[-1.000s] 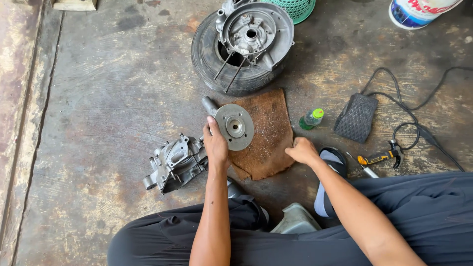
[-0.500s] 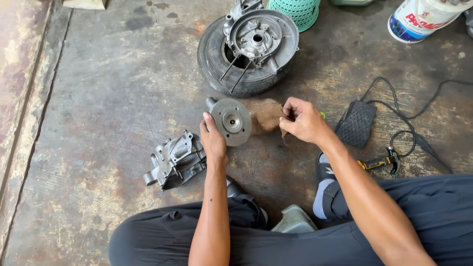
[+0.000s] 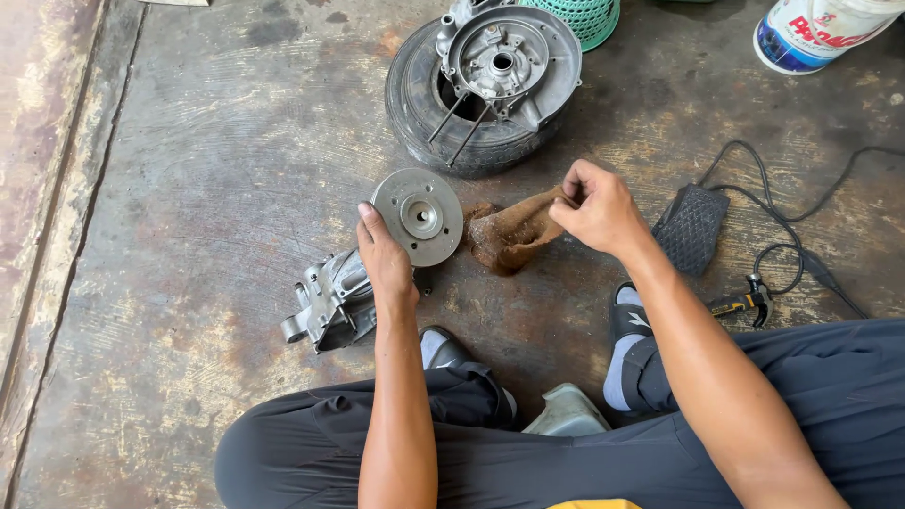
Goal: The person is polishing and inspecting various motorcycle engine parts using a pneumatic tool.
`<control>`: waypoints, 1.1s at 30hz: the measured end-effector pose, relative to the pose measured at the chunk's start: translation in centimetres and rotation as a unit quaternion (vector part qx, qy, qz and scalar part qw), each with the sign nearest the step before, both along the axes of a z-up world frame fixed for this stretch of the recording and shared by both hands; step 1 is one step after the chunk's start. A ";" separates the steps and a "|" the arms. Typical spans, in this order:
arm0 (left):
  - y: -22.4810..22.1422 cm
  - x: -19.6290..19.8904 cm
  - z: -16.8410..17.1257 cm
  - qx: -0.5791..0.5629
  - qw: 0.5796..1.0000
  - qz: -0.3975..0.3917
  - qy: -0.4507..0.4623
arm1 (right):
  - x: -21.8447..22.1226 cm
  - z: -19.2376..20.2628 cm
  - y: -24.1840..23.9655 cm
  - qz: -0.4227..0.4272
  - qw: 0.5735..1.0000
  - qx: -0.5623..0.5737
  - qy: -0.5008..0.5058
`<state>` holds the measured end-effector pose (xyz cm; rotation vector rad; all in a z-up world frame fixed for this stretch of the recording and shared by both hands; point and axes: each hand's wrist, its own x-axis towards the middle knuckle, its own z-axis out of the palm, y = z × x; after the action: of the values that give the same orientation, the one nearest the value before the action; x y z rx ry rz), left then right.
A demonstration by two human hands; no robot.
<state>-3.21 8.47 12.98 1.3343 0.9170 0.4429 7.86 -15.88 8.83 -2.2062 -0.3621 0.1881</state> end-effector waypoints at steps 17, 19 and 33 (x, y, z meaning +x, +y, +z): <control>-5.5 -0.8 0.8 -0.060 0.982 -0.157 0.086 | -3.8 -4.8 4.2 0.068 0.850 0.346 0.391; -5.1 -0.7 -0.4 -0.083 0.981 -0.150 0.094 | -3.9 -6.1 4.8 0.053 0.840 0.391 0.373; 16.4 -4.6 -13.9 0.516 0.611 -0.446 0.402 | -3.1 -11.6 7.9 -0.101 0.876 0.345 0.321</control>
<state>-7.86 24.85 -0.92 2.9841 0.4696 -0.6354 4.74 -7.94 -2.73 -1.3526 0.1648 0.5640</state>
